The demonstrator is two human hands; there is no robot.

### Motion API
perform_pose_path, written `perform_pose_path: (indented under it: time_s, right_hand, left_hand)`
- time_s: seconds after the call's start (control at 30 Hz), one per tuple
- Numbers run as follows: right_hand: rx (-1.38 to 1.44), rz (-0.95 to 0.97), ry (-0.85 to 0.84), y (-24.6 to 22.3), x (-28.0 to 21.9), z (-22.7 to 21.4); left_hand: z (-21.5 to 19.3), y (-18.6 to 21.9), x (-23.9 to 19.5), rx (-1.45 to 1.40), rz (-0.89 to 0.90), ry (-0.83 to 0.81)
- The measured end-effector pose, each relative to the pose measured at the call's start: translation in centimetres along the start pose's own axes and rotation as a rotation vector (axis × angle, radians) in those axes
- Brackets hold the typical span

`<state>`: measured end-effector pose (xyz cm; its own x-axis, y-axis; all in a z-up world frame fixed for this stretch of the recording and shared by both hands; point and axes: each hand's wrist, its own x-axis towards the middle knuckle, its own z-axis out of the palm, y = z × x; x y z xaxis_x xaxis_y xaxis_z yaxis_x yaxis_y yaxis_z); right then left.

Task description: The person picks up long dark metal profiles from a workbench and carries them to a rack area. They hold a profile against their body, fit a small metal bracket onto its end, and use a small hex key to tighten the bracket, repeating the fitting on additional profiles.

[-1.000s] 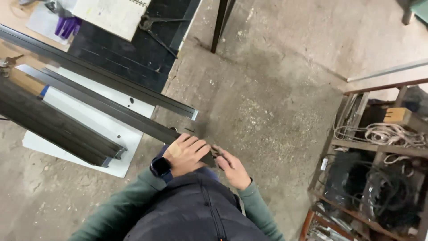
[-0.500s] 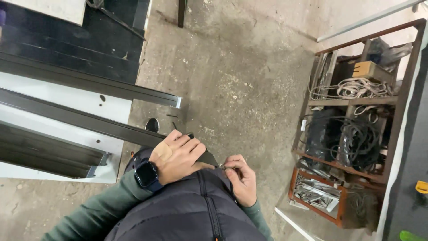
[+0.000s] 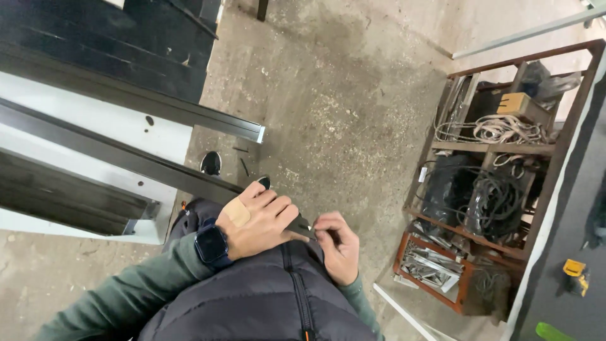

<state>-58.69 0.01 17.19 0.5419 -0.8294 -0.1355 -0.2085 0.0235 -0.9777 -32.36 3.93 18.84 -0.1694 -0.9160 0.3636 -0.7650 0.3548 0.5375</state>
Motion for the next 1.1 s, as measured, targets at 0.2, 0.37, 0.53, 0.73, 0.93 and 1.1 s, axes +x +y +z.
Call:
perform_pose_path:
  time_s: [0.2,0.37,0.53,0.73,0.93,1.1]
  right_hand:
    - [-0.058,-0.05,-0.031,0.0,0.6,0.0]
    - [-0.033,0.069,0.01,-0.9,1.7,0.5]
    - [-0.03,-0.018,-0.05,-1.1,1.1,-0.2]
    - [-0.005,0.052,-0.012,-2.3,1.7,-0.6]
    - [-0.133,-0.024,-0.092,-5.1,3.1,-0.5]
    - [-0.419,-0.175,-0.157,-7.3,4.1,-0.9]
  left_hand:
    - [-0.1,-0.3,-0.1,0.037,0.034,0.036]
    - [-0.3,0.1,-0.3,0.023,0.026,0.009]
    - [-0.4,-0.5,0.0,0.026,0.043,0.018]
    - [-0.7,-0.7,0.3,0.02,0.041,0.003]
    - [-0.4,-0.3,0.0,-0.011,0.024,0.002]
    - [-0.5,-0.5,0.2,-0.035,0.012,-0.015]
